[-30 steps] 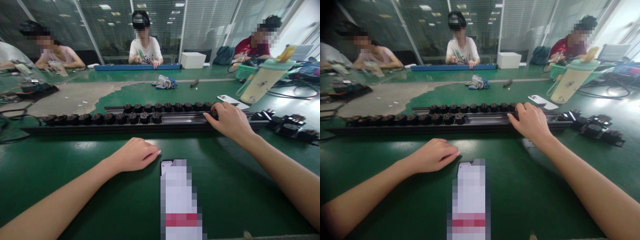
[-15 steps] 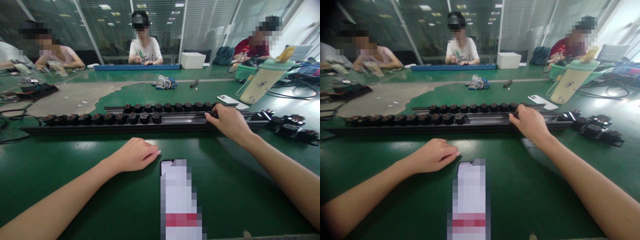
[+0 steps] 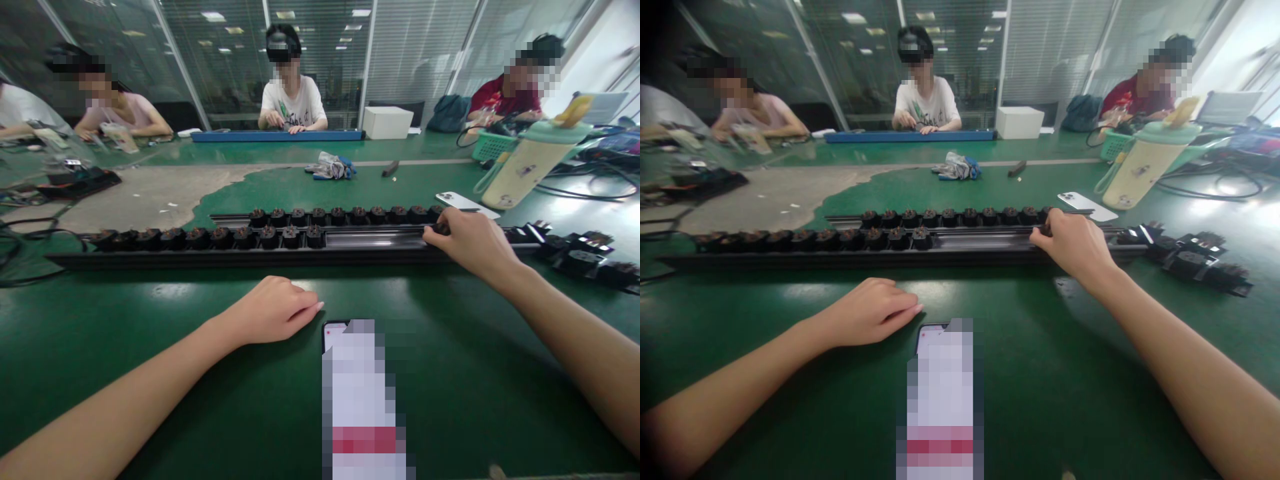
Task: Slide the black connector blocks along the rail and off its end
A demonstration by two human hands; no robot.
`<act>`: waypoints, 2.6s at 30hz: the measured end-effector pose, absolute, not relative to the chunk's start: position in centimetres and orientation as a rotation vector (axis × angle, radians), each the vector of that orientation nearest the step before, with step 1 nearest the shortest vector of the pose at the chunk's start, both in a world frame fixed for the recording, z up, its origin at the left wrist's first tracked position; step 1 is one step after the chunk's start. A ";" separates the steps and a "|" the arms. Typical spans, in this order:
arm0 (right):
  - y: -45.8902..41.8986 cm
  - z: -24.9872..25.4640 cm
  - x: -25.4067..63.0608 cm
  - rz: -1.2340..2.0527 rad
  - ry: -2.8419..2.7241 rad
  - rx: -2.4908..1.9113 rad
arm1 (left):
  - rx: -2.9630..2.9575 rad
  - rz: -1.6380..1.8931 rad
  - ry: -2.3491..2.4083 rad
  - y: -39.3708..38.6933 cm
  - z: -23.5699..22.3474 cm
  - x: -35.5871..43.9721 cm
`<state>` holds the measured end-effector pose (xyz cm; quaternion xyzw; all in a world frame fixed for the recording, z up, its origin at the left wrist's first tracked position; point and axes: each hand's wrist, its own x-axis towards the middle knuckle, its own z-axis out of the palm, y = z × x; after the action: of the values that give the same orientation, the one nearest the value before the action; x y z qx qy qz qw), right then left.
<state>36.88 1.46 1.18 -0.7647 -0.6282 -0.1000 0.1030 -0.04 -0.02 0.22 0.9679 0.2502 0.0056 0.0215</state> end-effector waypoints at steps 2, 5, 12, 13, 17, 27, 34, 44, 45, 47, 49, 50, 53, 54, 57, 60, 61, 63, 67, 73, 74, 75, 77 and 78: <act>1.5 1.3 37.3 -0.293 -1.842 -2.288 | 3.000 0.015 0.777 0.0 0.2 -0.1; 1.5 1.6 37.7 -0.285 -1.846 -2.327 | 3.002 0.022 0.778 0.0 0.1 -0.2; 1.5 2.1 37.9 -0.262 -1.844 -2.430 | 2.999 0.046 0.769 -0.1 0.2 -0.2; 1.4 2.2 37.9 -0.259 -1.834 -2.449 | 2.999 0.052 0.766 -0.1 0.2 -0.2; 1.2 2.7 37.9 -0.220 -1.805 -2.483 | 3.001 0.071 0.755 -0.1 0.4 -0.1; 0.9 3.8 38.1 -0.158 -1.803 -2.607 | 3.049 0.077 0.752 0.0 0.3 -0.1; 0.9 3.9 38.6 -0.176 -1.808 -2.645 | 3.031 0.086 0.749 -0.1 0.3 -0.1; 1.4 3.6 40.2 -0.192 -1.803 -2.685 | 2.999 0.076 0.760 -0.2 0.4 0.0; 1.4 3.6 40.3 -0.194 -1.800 -2.686 | 3.000 0.085 0.757 -0.2 0.4 0.0; 1.5 3.6 40.5 -0.191 -1.799 -2.685 | 3.001 0.101 0.751 -0.1 0.4 0.0; 1.6 3.5 40.8 -0.190 -1.793 -2.687 | 3.004 0.113 0.747 -0.1 0.4 -0.1; 1.6 3.5 40.9 -0.189 -1.791 -2.689 | 3.005 0.113 0.746 -0.1 0.3 -0.1; 1.8 3.4 41.2 -0.182 -1.770 -2.709 | 3.010 0.097 0.746 -0.1 0.3 -0.1; 1.8 3.4 41.3 -0.175 -1.768 -2.714 | 3.011 0.092 0.748 -0.1 0.3 -0.1; 1.8 3.3 41.5 -0.166 -1.773 -2.708 | 3.016 0.098 0.742 -0.1 0.4 -0.1; 1.7 3.2 41.8 -0.210 -1.775 -2.696 | 3.016 0.116 0.730 -0.1 0.4 -0.1; 1.8 3.2 41.9 -0.221 -1.778 -2.690 | 3.014 0.119 0.731 -0.1 0.4 -0.1; 1.8 3.1 42.2 -0.232 -1.778 -2.688 | 3.008 0.119 0.737 -0.1 0.4 -0.1; 2.0 2.9 42.7 -0.226 -1.743 -2.723 | 3.005 0.099 0.749 -0.1 0.4 -0.1; 2.1 2.9 43.3 -0.206 -1.717 -2.750 | 3.017 0.062 0.763 -0.1 0.3 -0.2; 2.1 2.9 43.4 -0.202 -1.709 -2.753 | 3.019 0.057 0.765 -0.1 0.3 -0.2; 2.1 2.9 43.5 -0.197 -1.705 -2.754 | 3.020 0.053 0.768 -0.1 0.3 -0.2; 2.1 2.9 43.8 -0.187 -1.714 -2.749 | 3.019 0.047 0.772 -0.1 0.3 -0.1; 2.1 2.9 43.9 -0.188 -1.718 -2.748 | 3.018 0.042 0.773 -0.1 0.3 -0.1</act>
<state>43.92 2.12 2.86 -0.8453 -0.5285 -0.0577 -0.0525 -0.11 -0.08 0.31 0.9686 0.2480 0.0136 0.0131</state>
